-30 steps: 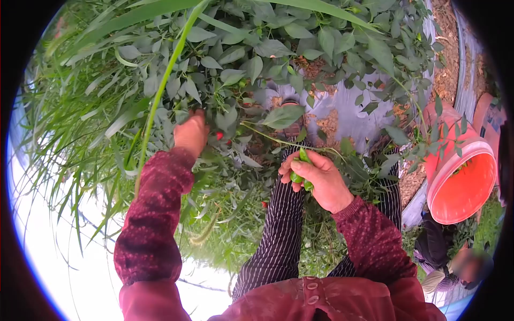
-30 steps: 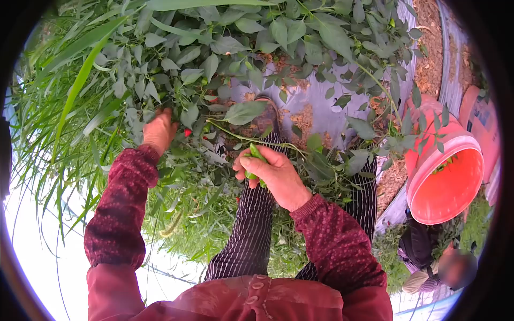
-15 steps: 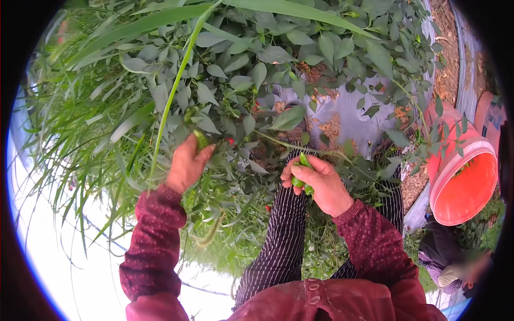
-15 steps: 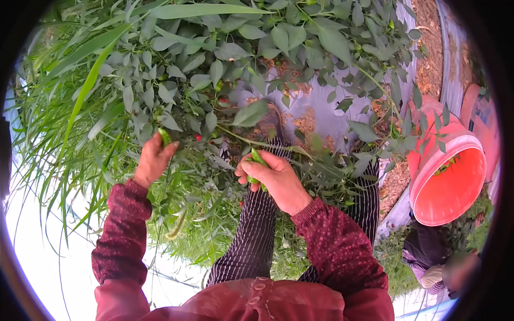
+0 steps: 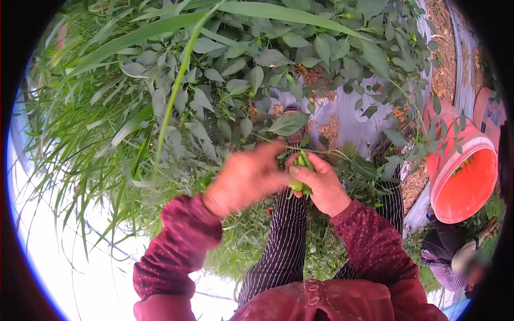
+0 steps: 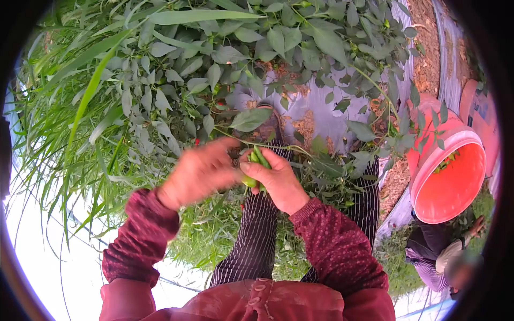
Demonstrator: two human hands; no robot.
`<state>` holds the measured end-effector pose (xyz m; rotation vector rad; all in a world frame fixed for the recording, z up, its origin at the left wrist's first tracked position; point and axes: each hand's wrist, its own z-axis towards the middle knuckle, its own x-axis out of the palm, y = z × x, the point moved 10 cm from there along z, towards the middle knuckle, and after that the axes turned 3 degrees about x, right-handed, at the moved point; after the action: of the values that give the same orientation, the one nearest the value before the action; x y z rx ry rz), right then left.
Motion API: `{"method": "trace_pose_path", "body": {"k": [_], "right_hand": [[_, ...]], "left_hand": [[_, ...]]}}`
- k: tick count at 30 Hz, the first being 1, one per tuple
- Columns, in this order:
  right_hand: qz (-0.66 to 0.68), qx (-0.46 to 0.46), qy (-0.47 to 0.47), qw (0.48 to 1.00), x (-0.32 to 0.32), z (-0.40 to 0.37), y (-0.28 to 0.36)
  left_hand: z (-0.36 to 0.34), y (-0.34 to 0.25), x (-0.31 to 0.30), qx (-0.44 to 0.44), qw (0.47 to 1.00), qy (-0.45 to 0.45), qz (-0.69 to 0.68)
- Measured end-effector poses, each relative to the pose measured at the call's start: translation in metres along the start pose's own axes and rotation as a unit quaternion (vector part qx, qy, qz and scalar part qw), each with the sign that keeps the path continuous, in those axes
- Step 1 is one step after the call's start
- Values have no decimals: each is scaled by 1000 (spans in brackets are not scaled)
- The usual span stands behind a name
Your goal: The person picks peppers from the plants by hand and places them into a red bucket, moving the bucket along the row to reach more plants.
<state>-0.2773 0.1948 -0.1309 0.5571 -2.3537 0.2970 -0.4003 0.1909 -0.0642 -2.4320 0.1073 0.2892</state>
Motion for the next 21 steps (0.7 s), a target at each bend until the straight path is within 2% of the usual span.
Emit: {"method": "trace_pose_path", "body": {"k": [1, 2, 3, 4, 6, 10, 13, 15, 17, 20, 21], "right_hand": [[2, 0, -1, 1000, 2, -2, 2], [-18, -4, -8, 1000, 3, -3, 4], [-38, -7, -16, 999, 4, -3, 6], [-39, -8, -15, 999, 3, -2, 6], [-19, -1, -37, 999, -2, -1, 2], [-28, 7, -49, 998, -2, -1, 0], [-34, 12, -59, 998, -5, 0, 0], [-41, 6, -50, 998, -7, 2, -2], [-41, 12, -64, 997, -9, 2, -5], [-44, 21, -60, 997, -7, 3, -2], [-42, 28, -63, 997, -7, 2, -4]], "left_hand": [[0, 25, -31, -16, 995, -94, 32], [1, 38, -60, -17, 969, -155, 193], [6, 52, -74, 25, 924, -126, 361], [4, 62, -86, 56, 892, -106, 435], [-7, 103, -127, -71, 882, -154, 440], [-31, 121, -165, -67, 887, -225, 397], [-37, 146, -168, -110, 903, -193, 367], [-45, 168, -167, -198, 900, -163, 352], [-54, 166, -151, -197, 906, -142, 346], [-63, 167, -135, -241, 842, -140, 462], [-63, 168, -136, -242, 842, -139, 461]]}}
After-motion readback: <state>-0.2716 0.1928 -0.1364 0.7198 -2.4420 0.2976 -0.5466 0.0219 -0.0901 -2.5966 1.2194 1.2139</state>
